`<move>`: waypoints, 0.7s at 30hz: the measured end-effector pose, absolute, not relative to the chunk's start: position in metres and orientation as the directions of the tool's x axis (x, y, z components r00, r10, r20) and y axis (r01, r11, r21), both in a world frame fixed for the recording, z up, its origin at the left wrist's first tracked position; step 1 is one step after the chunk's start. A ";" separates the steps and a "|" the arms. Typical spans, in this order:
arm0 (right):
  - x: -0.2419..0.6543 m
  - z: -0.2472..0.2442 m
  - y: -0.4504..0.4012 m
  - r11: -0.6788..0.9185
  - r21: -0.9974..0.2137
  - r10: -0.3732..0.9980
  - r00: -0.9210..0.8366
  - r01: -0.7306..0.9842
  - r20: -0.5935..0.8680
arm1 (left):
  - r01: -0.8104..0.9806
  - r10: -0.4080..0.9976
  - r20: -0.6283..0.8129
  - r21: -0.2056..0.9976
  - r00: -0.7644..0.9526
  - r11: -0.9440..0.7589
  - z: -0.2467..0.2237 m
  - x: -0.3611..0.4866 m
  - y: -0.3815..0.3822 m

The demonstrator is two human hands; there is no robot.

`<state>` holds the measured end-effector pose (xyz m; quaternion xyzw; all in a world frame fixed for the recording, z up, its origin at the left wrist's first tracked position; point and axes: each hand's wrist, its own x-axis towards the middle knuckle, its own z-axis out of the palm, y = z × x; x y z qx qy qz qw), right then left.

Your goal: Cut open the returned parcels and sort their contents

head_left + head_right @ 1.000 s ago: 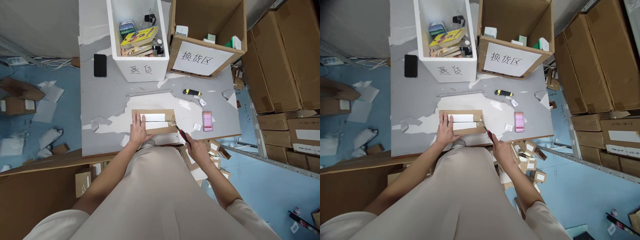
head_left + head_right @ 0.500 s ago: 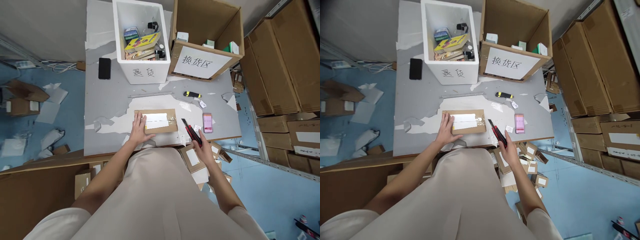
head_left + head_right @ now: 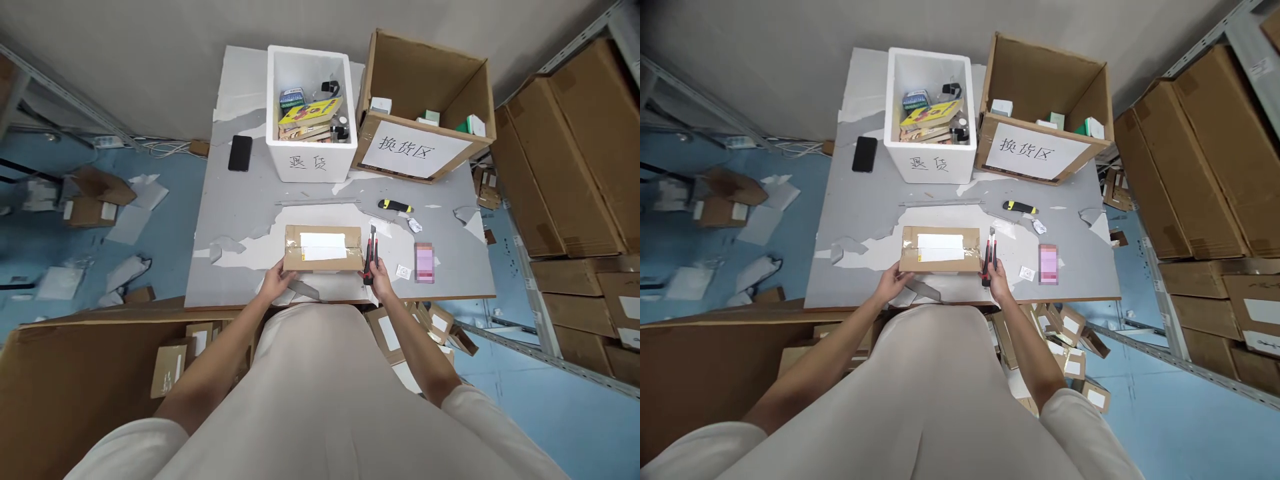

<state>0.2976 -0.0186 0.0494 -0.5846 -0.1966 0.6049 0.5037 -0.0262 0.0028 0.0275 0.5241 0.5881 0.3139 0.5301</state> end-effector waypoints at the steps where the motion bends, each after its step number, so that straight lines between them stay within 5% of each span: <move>1: 0.298 0.052 -0.015 -0.394 -0.839 0.855 0.185 -0.376 -0.484 | 0.305 0.954 -0.287 0.919 0.086 0.249 0.031 -0.026 0.006; 8: 0.296 0.066 0.034 -0.377 -0.889 0.900 0.122 -0.262 -0.418 | 0.659 0.964 -0.261 0.716 -0.051 0.229 0.065 -0.032 0.054; 14: 0.294 0.059 0.071 -0.415 -0.885 0.880 0.153 -0.212 -0.449 | 0.732 0.911 -0.388 0.580 -0.137 0.357 0.065 -0.023 0.090; 21: 0.289 0.045 0.059 -0.362 -0.887 0.892 0.170 -0.287 -0.419 | 0.455 0.912 -0.395 0.795 -0.112 0.400 0.038 -0.029 0.081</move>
